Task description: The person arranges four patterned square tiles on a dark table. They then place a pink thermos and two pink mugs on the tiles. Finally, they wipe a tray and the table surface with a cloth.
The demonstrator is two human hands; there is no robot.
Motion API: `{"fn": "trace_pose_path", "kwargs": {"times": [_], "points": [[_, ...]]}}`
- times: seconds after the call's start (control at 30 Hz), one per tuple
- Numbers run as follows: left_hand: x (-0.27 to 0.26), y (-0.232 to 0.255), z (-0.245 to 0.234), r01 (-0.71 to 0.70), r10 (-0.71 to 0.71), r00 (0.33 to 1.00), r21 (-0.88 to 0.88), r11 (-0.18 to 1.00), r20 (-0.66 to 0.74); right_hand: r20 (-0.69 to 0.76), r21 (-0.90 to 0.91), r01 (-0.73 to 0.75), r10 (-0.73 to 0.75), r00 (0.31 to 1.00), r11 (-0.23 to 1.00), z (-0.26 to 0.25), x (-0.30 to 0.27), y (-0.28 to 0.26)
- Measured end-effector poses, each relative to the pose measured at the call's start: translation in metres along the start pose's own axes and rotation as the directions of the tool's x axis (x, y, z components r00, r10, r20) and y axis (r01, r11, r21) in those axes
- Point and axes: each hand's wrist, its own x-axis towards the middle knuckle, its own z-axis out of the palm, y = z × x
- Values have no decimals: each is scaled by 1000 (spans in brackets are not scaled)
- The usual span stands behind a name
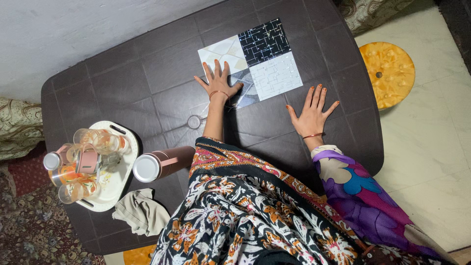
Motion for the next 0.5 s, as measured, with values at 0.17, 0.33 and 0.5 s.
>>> {"fn": "trace_pose_path", "kwargs": {"times": [0.17, 0.33, 0.5], "points": [[2, -2, 10, -18, 18, 1000, -18, 1000, 0, -3, -4, 2, -2, 1000, 1000, 0, 1, 0], [6, -2, 17, -17, 17, 1000, -22, 1000, 7, -3, 9, -2, 2, 1000, 1000, -1, -1, -1], [5, -4, 19, -25, 25, 1000, -34, 999, -5, -11, 4, 8, -8, 1000, 1000, 1, 0, 0]]}}
